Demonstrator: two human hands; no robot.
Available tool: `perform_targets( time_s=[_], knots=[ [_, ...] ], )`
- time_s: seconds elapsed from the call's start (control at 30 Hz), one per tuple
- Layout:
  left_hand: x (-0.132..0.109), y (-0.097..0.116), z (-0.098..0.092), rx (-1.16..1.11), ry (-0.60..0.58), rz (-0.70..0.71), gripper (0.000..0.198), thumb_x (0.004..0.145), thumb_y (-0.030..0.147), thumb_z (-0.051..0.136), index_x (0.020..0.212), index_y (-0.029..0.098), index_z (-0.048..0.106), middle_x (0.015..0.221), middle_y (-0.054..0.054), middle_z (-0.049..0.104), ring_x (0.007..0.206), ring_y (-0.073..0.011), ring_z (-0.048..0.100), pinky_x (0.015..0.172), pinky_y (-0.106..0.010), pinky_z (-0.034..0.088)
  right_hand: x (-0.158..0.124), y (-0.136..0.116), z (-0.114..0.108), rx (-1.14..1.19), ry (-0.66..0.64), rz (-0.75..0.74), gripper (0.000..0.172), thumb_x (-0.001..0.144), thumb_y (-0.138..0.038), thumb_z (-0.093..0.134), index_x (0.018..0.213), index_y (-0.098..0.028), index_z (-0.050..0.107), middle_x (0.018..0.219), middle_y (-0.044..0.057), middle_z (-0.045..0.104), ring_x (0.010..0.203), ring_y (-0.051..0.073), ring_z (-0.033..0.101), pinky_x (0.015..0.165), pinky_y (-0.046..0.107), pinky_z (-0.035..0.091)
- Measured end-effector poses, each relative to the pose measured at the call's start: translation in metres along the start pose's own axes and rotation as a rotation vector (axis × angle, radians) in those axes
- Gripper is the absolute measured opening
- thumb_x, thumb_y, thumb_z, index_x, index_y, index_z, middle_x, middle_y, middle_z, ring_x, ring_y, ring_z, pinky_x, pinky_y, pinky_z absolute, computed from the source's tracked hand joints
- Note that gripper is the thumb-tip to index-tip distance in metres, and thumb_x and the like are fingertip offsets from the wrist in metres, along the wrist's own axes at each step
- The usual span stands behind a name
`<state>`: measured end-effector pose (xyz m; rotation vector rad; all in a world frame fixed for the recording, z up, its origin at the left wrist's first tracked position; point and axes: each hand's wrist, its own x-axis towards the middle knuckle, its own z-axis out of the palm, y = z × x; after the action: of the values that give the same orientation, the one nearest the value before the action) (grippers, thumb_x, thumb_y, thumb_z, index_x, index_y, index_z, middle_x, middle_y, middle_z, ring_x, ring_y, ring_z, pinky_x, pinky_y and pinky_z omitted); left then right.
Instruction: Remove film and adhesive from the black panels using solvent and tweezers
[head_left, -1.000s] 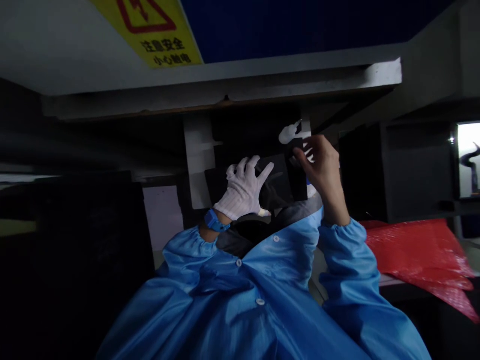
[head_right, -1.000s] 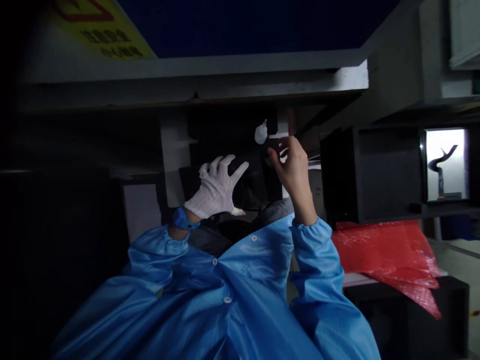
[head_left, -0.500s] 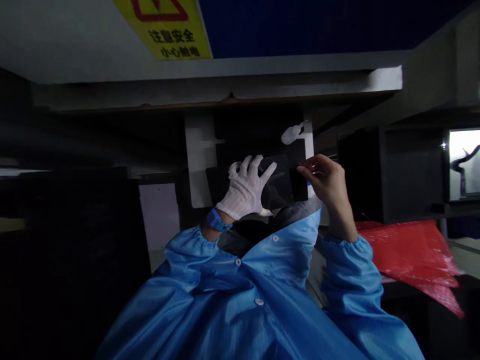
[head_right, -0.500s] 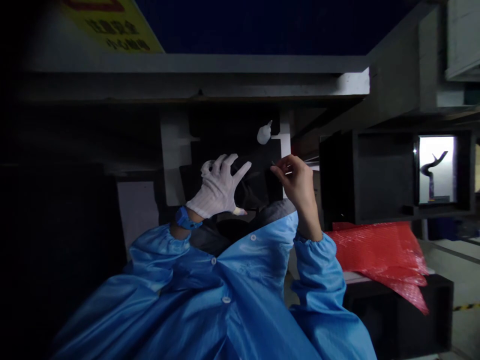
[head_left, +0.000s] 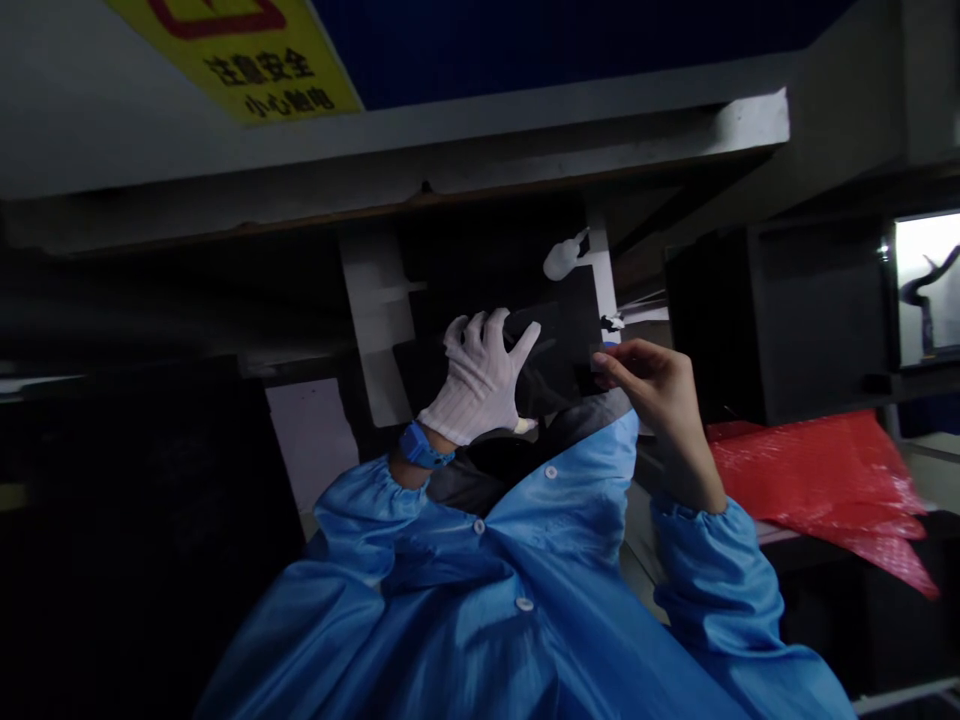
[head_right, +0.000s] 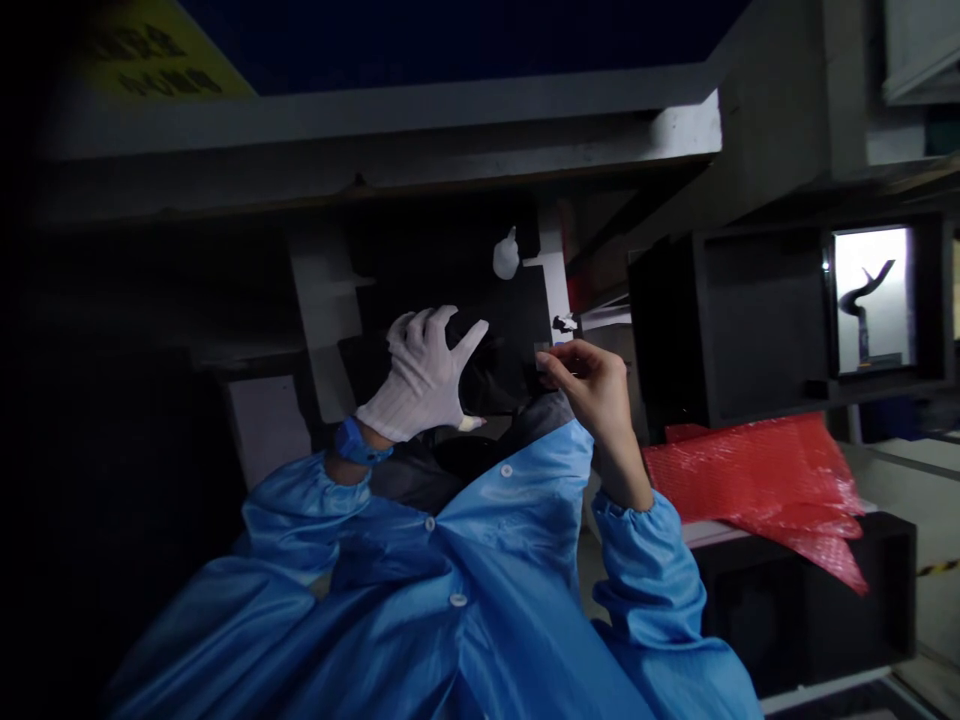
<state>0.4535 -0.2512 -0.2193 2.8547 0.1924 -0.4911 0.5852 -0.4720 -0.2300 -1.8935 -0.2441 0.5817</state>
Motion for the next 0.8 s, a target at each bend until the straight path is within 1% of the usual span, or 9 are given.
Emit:
perform_targets(
  time_s=[0.13,0.2,0.33,0.4,0.5,0.67,0.73,0.8],
  knots=[
    [0.001,0.000,0.000,0.036,-0.006,0.003,0.141,0.077,0.075,0.099,0.189,0.025,0.030,0.182,-0.027,0.036,0.163,-0.0576,0.038,0.139,-0.073,0.025,-0.006,0.000,-0.002,0.020,0.030,0.001,0.053,0.076,-0.071,0.103,0.081,-0.022,0.084,0.073,0.004,0.079,0.061,0.023,0.077,0.059,0.036,0.069],
    [0.001,0.000,-0.001,0.045,-0.009,-0.007,0.144,0.074,0.075,0.101,0.189,0.026,0.029,0.182,-0.027,0.037,0.162,-0.0578,0.039,0.138,-0.073,0.028,-0.009,0.000,-0.003,0.030,0.035,0.001,0.052,0.077,-0.070,0.103,0.082,-0.022,0.085,0.074,0.005,0.080,0.063,0.023,0.077,0.061,0.038,0.071],
    [0.001,0.003,-0.005,0.050,-0.002,-0.027,0.147,0.071,0.078,0.102,0.189,0.029,0.029,0.182,-0.025,0.037,0.161,-0.0565,0.041,0.134,-0.070,0.034,-0.016,0.002,-0.006,0.033,0.042,-0.001,0.053,0.082,-0.071,0.100,0.089,-0.021,0.087,0.081,0.007,0.082,0.069,0.024,0.080,0.069,0.041,0.074],
    [0.002,0.006,-0.006,0.055,0.013,-0.015,0.146,0.072,0.079,0.100,0.189,0.029,0.029,0.182,-0.026,0.037,0.161,-0.0559,0.042,0.133,-0.070,0.036,-0.018,0.002,-0.008,0.029,0.051,0.000,0.054,0.083,-0.072,0.098,0.094,-0.020,0.088,0.083,0.007,0.083,0.070,0.025,0.081,0.070,0.040,0.074],
    [0.006,0.011,-0.006,0.070,0.030,0.022,0.143,0.075,0.077,0.100,0.189,0.027,0.029,0.181,-0.029,0.038,0.161,-0.0559,0.043,0.131,-0.070,0.036,-0.019,0.002,-0.012,-0.014,0.064,0.006,0.054,0.085,-0.072,0.097,0.095,-0.020,0.088,0.080,0.007,0.082,0.069,0.025,0.081,0.068,0.037,0.071],
    [0.017,0.024,-0.007,0.062,0.030,0.071,0.142,0.076,0.075,0.100,0.189,0.027,0.029,0.181,-0.029,0.038,0.159,-0.0558,0.045,0.126,-0.067,0.040,-0.019,0.005,-0.018,-0.080,0.096,0.007,0.052,0.088,-0.071,0.093,0.091,-0.020,0.088,0.076,0.007,0.081,0.063,0.022,0.077,0.059,0.031,0.064],
    [0.023,0.030,-0.008,0.054,0.040,0.086,0.144,0.076,0.077,0.100,0.190,0.028,0.028,0.182,-0.029,0.037,0.160,-0.0559,0.044,0.126,-0.066,0.040,-0.019,0.007,-0.021,-0.088,0.116,0.002,0.051,0.089,-0.071,0.092,0.091,-0.020,0.088,0.075,0.007,0.080,0.061,0.021,0.076,0.056,0.030,0.062],
    [0.029,0.035,-0.008,0.049,0.020,0.097,0.147,0.073,0.078,0.102,0.190,0.029,0.027,0.183,-0.028,0.036,0.161,-0.0564,0.042,0.127,-0.067,0.040,-0.019,0.009,-0.024,-0.098,0.139,-0.005,0.053,0.090,-0.072,0.091,0.091,-0.020,0.088,0.075,0.007,0.080,0.060,0.021,0.075,0.054,0.029,0.061]
  ],
)
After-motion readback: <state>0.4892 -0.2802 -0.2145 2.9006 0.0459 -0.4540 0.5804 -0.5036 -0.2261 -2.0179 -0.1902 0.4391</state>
